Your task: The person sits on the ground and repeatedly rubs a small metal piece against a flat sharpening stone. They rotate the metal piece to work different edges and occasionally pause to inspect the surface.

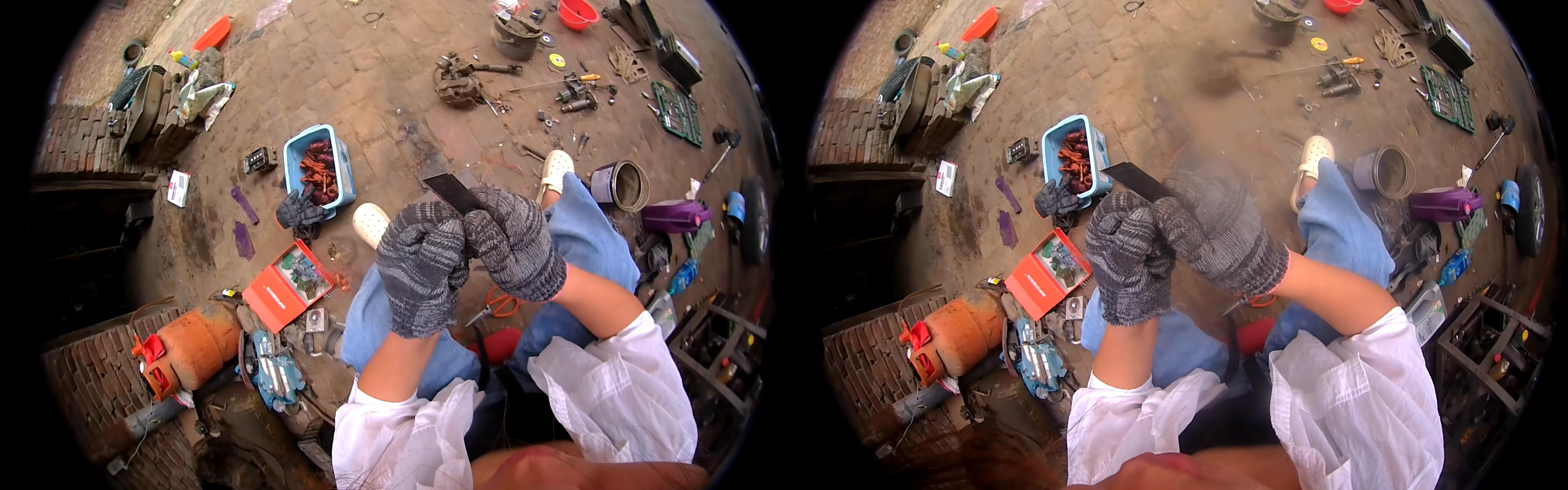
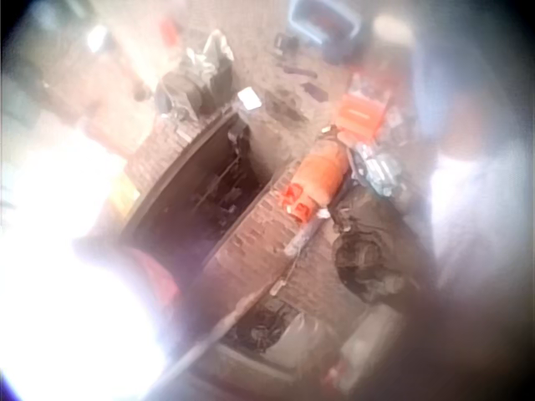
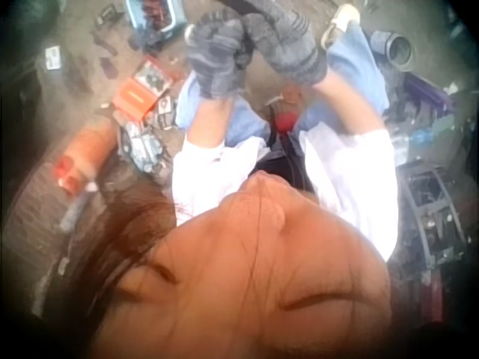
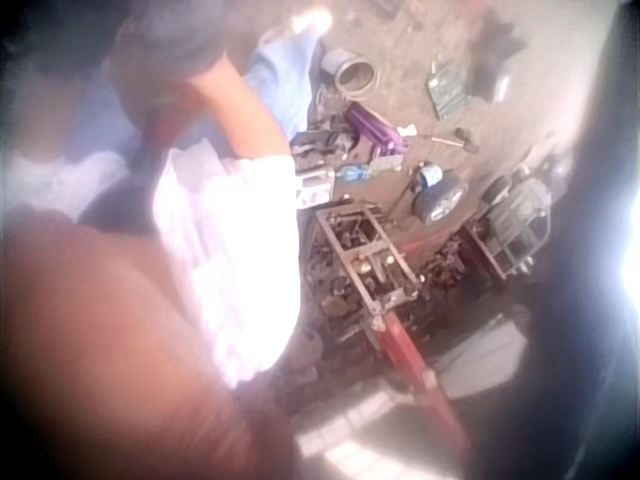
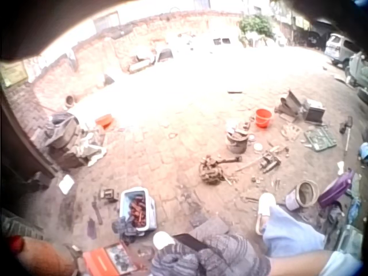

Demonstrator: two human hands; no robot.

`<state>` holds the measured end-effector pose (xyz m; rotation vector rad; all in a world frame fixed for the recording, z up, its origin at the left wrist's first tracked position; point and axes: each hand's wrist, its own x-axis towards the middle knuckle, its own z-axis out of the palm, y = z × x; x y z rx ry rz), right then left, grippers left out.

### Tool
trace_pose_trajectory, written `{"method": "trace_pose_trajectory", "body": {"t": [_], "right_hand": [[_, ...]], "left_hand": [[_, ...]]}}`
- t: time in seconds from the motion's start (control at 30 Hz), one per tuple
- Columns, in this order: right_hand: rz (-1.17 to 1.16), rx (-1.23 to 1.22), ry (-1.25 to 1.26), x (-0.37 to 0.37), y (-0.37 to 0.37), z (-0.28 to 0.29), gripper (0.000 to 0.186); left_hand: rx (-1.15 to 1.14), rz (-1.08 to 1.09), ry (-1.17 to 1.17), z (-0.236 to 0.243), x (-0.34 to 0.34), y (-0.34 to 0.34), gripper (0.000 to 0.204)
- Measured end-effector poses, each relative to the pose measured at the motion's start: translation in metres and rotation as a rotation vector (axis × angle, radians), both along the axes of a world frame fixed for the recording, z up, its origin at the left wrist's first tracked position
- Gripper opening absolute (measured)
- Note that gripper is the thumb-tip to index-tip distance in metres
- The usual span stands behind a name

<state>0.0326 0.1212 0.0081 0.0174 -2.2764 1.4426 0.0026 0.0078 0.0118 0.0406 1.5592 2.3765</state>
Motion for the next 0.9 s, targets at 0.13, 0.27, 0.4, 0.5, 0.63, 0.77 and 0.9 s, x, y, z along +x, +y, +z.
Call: {"method": "trace_pose_trajectory", "body": {"t": [0.13, 0.27, 0.4, 0.5, 0.63, 0.77, 0.9], "right_hand": [[0.004, 0.129, 0.025, 0.006, 0.001, 0.005, 0.020], [0.027, -0.012, -0.067, -0.001, 0.001, 0.003, 0.017], [0.030, 0.067, 0.002, 0.000, 0.003, -0.001, 0.017], [0.015, 0.221, 0.067, 0.002, 0.004, -0.003, 0.018], [0.051, 0.138, -0.107, 0.001, 0.004, -0.003, 0.018], [0.043, 0.053, -0.139, 0.001, 0.002, -0.009, 0.018], [0.008, -0.120, -0.219, 0.002, 0.000, 0.003, 0.018]], "left_hand": [[-0.026, -0.015, 0.029, 0.004, 0.002, 0.000, 0.007], [-0.015, 0.016, 0.030, 0.004, 0.001, 0.000, 0.008], [-0.052, -0.011, 0.011, 0.004, -0.001, -0.003, 0.006], [-0.065, -0.017, -0.021, 0.003, -0.002, -0.005, 0.005], [-0.115, 0.005, 0.024, -0.005, -0.004, -0.003, 0.004], [-0.092, -0.007, -0.027, 0.001, -0.002, -0.004, 0.005], [-0.088, -0.016, -0.070, 0.008, 0.000, -0.001, 0.006]]}}
